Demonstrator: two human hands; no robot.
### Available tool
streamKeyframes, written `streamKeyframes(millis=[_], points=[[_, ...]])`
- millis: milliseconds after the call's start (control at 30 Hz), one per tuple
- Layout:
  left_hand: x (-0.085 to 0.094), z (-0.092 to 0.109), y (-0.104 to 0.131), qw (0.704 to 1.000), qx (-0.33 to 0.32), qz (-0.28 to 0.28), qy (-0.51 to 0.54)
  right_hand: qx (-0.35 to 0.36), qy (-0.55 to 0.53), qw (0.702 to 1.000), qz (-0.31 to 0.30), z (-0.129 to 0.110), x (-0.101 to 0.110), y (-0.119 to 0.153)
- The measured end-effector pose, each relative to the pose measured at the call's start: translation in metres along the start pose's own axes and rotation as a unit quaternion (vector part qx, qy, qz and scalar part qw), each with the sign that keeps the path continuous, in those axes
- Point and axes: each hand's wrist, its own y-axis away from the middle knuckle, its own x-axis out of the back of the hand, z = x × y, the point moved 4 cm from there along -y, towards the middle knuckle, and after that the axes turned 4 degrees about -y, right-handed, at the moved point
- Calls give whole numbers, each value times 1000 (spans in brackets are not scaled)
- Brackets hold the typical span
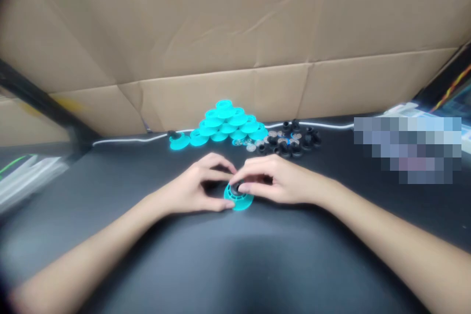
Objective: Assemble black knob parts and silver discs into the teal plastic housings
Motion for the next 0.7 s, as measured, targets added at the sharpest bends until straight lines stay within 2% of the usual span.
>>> streamKeyframes(millis=[100,267,433,700], points=[[0,0,0,1000,-3,-2,-4,8,-4,1000,7,2,-4,-5],[-2,1,0,1000,-3,11,1,-22,17,997,74,-4,-18,-12],[-4,2,-1,1000,-5,13,2,-95,25,985,142,-5,-30,-14],[-4,4,-3,1000,-11,4,-7,-131,-8,981,145,-3,-34,-17]])
